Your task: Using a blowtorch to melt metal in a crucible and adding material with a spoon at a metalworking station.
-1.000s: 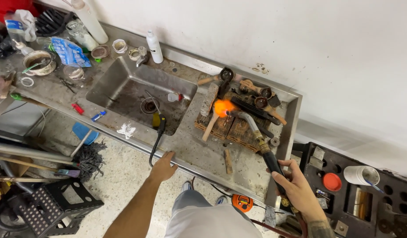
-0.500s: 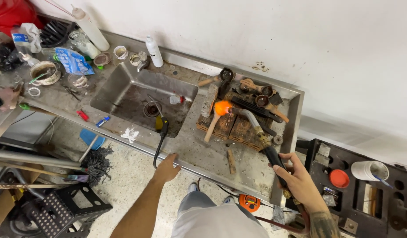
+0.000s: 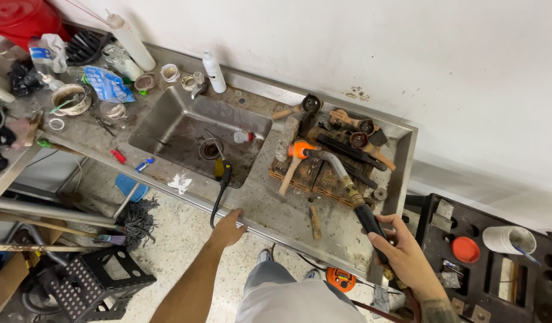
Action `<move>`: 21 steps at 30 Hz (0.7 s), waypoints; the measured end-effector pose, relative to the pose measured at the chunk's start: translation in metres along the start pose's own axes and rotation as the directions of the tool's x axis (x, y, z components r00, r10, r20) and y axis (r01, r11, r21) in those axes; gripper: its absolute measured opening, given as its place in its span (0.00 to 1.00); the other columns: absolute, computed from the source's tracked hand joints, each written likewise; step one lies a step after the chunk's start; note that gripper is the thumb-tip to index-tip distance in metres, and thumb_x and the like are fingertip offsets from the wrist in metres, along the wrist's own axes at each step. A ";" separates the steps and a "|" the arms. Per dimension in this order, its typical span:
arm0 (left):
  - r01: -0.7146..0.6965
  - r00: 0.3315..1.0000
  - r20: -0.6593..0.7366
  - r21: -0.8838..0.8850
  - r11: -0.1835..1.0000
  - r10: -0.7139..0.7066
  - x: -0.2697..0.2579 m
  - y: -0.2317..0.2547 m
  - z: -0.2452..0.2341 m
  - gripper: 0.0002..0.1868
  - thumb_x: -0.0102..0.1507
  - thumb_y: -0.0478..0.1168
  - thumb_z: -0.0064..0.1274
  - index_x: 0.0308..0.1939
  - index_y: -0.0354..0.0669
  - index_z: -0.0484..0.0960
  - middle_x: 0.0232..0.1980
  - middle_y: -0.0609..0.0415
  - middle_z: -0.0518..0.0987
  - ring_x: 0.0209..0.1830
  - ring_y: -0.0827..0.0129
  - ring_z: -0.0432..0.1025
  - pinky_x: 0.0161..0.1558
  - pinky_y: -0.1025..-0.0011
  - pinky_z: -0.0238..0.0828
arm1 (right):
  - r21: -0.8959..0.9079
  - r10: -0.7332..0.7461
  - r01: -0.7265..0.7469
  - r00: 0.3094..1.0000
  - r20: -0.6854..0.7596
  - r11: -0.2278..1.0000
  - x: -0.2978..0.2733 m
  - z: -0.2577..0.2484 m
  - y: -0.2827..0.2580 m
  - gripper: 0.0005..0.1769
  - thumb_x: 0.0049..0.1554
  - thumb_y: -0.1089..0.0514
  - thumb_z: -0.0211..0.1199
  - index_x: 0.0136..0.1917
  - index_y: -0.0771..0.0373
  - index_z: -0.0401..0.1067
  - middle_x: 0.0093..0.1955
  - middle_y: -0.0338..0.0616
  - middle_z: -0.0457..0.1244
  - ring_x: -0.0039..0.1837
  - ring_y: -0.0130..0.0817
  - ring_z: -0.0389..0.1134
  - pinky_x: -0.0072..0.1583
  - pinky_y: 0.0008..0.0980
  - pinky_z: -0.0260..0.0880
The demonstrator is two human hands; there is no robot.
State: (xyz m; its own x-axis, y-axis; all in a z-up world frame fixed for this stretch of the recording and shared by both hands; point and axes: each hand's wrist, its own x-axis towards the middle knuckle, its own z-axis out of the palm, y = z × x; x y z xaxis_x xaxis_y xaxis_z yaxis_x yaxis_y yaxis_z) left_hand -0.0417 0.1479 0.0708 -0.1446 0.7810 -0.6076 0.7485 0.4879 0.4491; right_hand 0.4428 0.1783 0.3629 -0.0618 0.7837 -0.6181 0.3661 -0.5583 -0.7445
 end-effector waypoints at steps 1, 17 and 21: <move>0.003 1.000 -0.004 -0.002 1.000 -0.003 0.000 0.000 0.000 0.42 0.78 0.50 0.58 0.95 0.54 0.61 0.97 0.52 0.62 0.93 0.46 0.63 0.90 0.50 0.61 | -0.002 -0.003 0.003 1.000 0.004 1.000 0.003 -0.001 0.002 0.19 0.74 0.57 0.67 0.76 0.60 0.71 0.56 0.63 0.75 0.38 0.52 0.68 0.46 0.49 0.73; -0.034 0.999 -0.024 0.025 0.999 0.035 0.032 -0.032 0.024 0.42 0.77 0.52 0.60 0.94 0.54 0.63 0.94 0.52 0.67 0.89 0.46 0.69 0.86 0.51 0.66 | 0.134 0.061 -0.058 0.998 -0.017 0.989 0.033 -0.011 0.028 0.16 0.75 0.62 0.66 0.74 0.63 0.69 0.66 0.67 0.81 0.36 0.53 0.63 0.43 0.52 0.70; 0.026 0.999 0.045 0.027 0.999 -0.028 0.031 -0.027 0.017 0.41 0.78 0.53 0.60 0.93 0.57 0.63 0.95 0.58 0.67 0.89 0.51 0.68 0.87 0.56 0.66 | 0.291 0.253 -0.248 0.967 0.022 0.924 0.048 -0.010 0.021 0.14 0.80 0.62 0.65 0.75 0.65 0.67 0.57 0.74 0.66 0.41 0.60 0.57 0.47 0.60 0.61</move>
State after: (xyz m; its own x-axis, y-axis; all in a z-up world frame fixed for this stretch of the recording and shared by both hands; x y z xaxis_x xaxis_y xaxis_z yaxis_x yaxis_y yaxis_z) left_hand -0.0552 0.1521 0.0285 -0.1360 0.7490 -0.6485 0.7618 0.4975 0.4149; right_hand 0.4571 0.2064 0.3202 0.0122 0.6106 -0.7918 0.0831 -0.7898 -0.6077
